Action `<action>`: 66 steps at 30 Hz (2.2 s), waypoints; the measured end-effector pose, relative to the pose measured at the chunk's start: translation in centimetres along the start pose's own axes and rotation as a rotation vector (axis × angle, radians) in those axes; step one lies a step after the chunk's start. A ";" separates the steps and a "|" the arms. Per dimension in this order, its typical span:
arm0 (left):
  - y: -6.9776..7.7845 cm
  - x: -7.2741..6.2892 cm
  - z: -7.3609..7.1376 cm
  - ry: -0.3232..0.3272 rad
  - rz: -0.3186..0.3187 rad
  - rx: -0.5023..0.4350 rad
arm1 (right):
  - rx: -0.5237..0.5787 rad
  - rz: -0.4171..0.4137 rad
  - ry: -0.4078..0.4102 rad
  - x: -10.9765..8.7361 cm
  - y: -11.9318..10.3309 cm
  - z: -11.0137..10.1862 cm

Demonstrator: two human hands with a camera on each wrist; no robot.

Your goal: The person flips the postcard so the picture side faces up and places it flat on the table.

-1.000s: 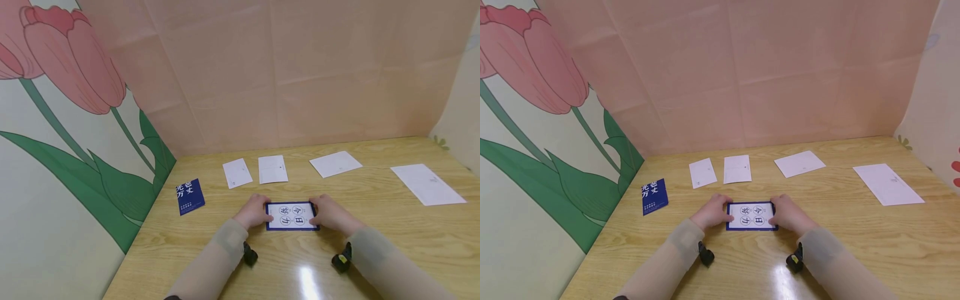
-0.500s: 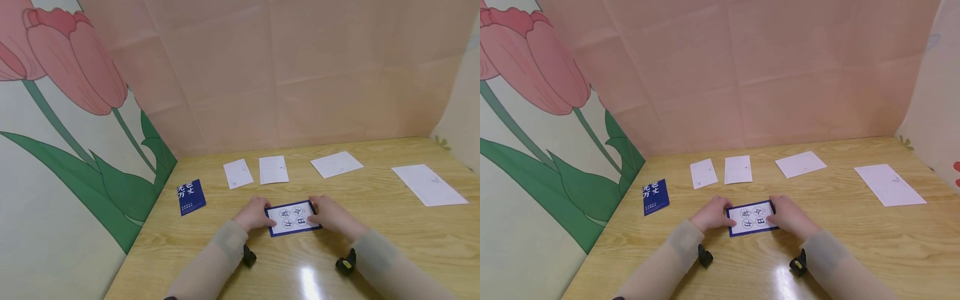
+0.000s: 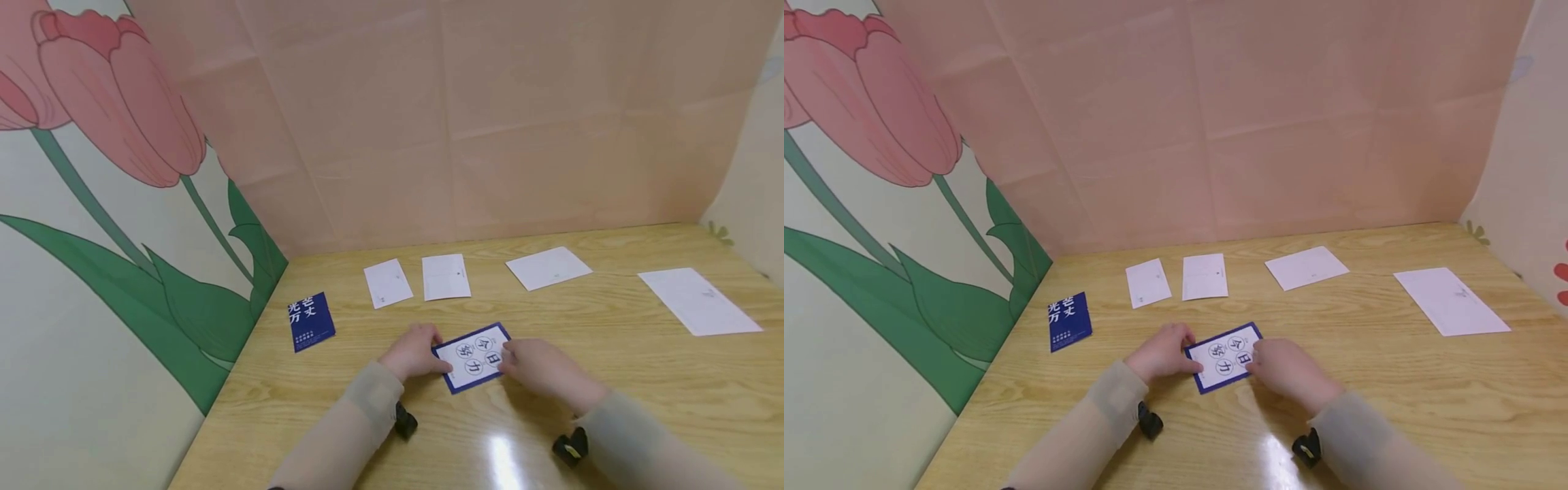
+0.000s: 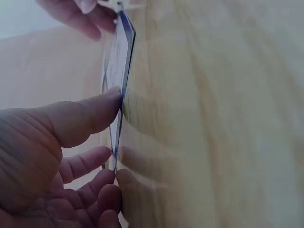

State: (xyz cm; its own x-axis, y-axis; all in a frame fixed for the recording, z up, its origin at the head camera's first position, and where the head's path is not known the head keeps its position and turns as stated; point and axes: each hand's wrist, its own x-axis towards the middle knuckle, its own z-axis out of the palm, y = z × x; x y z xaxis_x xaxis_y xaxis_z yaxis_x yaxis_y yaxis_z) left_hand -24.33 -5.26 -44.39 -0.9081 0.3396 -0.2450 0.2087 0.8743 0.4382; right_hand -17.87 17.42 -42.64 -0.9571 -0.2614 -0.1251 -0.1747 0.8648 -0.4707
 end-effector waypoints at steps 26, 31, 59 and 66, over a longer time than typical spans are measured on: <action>2.1 -1.5 0.7 -0.104 0.283 0.090 | -0.039 -0.072 -0.078 1.2 0.6 0.3; 2.6 -1.5 1.2 -0.098 0.386 0.182 | -0.013 -0.087 -0.118 1.5 0.8 0.4; -0.1 -3.3 0.9 -0.179 0.398 0.432 | -0.049 -0.120 -0.075 0.6 0.7 -0.2; -2.4 -4.2 0.0 -0.176 0.348 0.415 | -0.110 -0.112 -0.074 0.5 1.0 -0.2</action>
State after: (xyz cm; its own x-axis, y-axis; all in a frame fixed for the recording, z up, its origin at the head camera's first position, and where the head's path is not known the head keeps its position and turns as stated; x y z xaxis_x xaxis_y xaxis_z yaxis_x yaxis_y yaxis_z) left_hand -21.04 -8.82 -44.43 -0.6936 0.6536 -0.3029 0.6423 0.7515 0.1509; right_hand -18.55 18.23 -43.03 -0.9111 -0.3864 -0.1433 -0.3078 0.8691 -0.3872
